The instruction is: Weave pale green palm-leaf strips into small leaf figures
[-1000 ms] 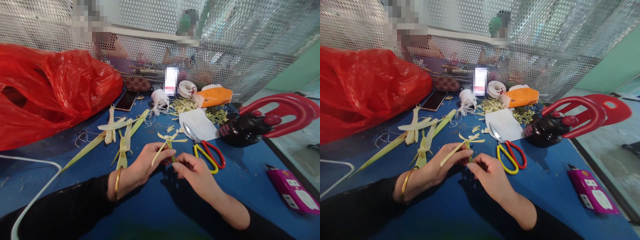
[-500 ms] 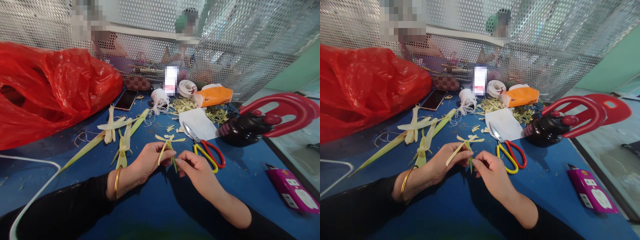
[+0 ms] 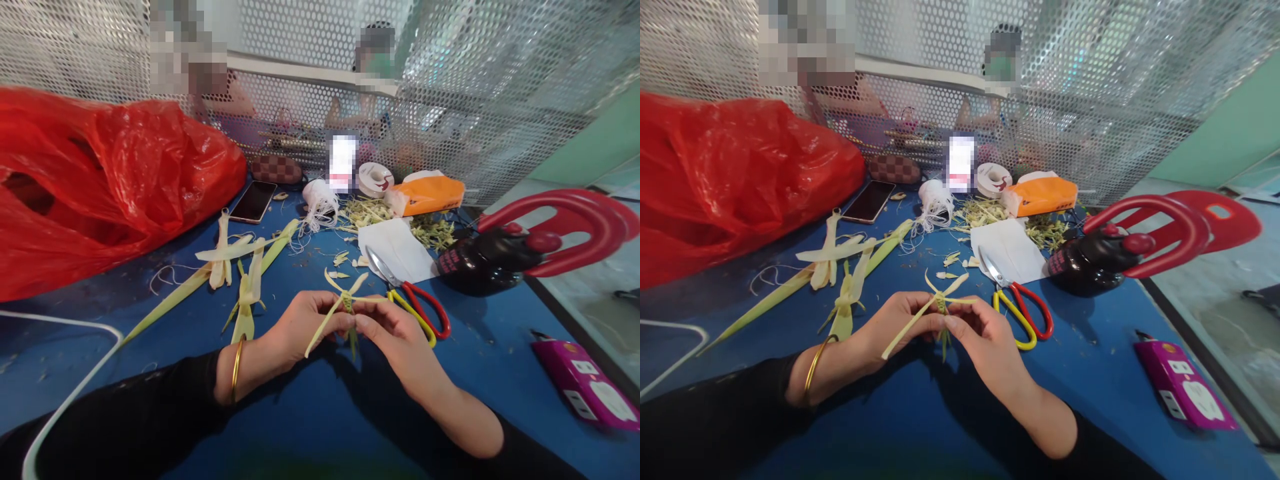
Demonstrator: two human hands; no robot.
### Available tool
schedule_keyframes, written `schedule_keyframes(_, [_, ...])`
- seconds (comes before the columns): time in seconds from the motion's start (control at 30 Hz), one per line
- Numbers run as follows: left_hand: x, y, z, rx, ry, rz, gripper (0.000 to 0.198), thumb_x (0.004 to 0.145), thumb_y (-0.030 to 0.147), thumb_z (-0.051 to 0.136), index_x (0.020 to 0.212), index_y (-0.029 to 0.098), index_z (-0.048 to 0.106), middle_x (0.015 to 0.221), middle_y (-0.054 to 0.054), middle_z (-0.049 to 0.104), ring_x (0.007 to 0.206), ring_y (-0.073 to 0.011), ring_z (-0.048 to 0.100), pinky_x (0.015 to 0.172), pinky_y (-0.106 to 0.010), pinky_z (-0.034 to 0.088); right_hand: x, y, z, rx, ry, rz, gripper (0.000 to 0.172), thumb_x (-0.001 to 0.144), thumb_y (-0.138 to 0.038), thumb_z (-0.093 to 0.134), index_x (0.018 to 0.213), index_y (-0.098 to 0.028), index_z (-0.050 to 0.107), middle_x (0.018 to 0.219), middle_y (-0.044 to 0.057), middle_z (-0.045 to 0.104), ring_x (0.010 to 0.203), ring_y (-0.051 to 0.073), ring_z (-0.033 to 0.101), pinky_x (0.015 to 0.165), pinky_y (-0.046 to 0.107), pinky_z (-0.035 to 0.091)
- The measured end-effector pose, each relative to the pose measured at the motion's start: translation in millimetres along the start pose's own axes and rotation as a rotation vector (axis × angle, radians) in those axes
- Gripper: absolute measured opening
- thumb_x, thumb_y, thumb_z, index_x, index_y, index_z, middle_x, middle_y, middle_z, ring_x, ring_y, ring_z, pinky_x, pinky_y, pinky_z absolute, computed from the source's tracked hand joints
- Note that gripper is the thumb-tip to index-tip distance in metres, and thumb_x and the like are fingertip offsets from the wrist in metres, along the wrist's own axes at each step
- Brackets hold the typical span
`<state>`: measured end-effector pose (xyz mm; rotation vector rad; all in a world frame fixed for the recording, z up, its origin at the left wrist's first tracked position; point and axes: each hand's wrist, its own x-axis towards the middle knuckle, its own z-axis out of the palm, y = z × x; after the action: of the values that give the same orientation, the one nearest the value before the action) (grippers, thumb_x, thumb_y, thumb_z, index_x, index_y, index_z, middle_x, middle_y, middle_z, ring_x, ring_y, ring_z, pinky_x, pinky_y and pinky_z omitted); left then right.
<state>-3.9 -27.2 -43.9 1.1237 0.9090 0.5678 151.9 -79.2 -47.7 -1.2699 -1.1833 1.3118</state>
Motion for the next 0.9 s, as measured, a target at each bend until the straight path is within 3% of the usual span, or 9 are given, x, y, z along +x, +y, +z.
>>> schedule_keyframes(0.13, [-1, -3, 1.2, 0.04, -0.066, 0.041, 0.013, 0.066, 0.023, 0.07, 0.069, 0.012, 0.064, 0.066, 0.0, 0.061, 0.061, -0.0104, 0.051, 0.061, -0.023, 0.039, 1, 3, 0, 0.146, -0.012, 0.051, 0.015, 0.076, -0.023, 0.071, 0.091, -0.024, 0.069, 0.087, 0.0, 0.068, 0.083, 0.016, 0.061, 0.076, 0.026, 0.048])
schedule_keyframes(0.27, [-2, -6, 4.2, -0.021, -0.138, 0.007, 0.016, 0.066, 0.025, 0.071, 0.074, 0.012, 0.066, 0.072, -0.003, 0.067, 0.067, -0.013, 0.058, 0.068, -0.024, 0.043, 1, 5, 0, 0.172, 0.033, 0.08, 0.012, 0.072, -0.021, 0.075, 0.083, -0.021, 0.07, 0.078, -0.001, 0.066, 0.073, 0.013, 0.058, 0.063, 0.022, 0.047])
schedule_keyframes(0.4, [-2, -6, 5.1, -0.066, -0.101, -0.001, 0.023, 0.062, 0.03, 0.078, 0.07, 0.013, 0.065, 0.069, -0.003, 0.067, 0.065, -0.0131, 0.059, 0.065, -0.024, 0.043, 0, 4, 1, 0.199, 0.038, 0.094, 0.009, 0.071, -0.021, 0.075, 0.077, -0.019, 0.069, 0.071, -0.002, 0.062, 0.065, 0.011, 0.054, 0.059, 0.021, 0.045])
schedule_keyframes(0.6, [-1, -8, 4.3, -0.013, -0.072, 0.001, 0.028, 0.059, 0.033, 0.082, 0.068, 0.013, 0.065, 0.065, -0.001, 0.064, 0.062, -0.0123, 0.057, 0.061, -0.023, 0.041, 0, 2, 1, 0.188, 0.033, 0.028, 0.006, 0.073, -0.019, 0.074, 0.077, -0.02, 0.069, 0.073, -0.003, 0.062, 0.068, 0.011, 0.055, 0.063, 0.022, 0.046])
schedule_keyframes(0.8, [-1, -1, 3.4, -0.048, 0.049, 0.093, 0.016, 0.073, 0.023, 0.067, 0.088, 0.015, 0.067, 0.078, -0.001, 0.065, 0.066, -0.0103, 0.056, 0.064, -0.022, 0.043, 2, 1, -5, 0.104, 0.095, -0.004, 0.006, 0.075, -0.023, 0.072, 0.078, -0.021, 0.068, 0.076, -0.002, 0.064, 0.074, 0.013, 0.056, 0.069, 0.024, 0.045])
schedule_keyframes(0.9, [-5, 4, 1.3, -0.081, 0.013, 0.091, 0.022, 0.08, 0.024, 0.059, 0.099, 0.016, 0.067, 0.075, -0.001, 0.066, 0.065, -0.0114, 0.059, 0.063, -0.023, 0.044, 2, -2, -8, -0.041, 0.11, -0.065, 0.005, 0.078, -0.025, 0.07, 0.079, -0.021, 0.067, 0.076, -0.001, 0.062, 0.073, 0.014, 0.056, 0.068, 0.026, 0.044])
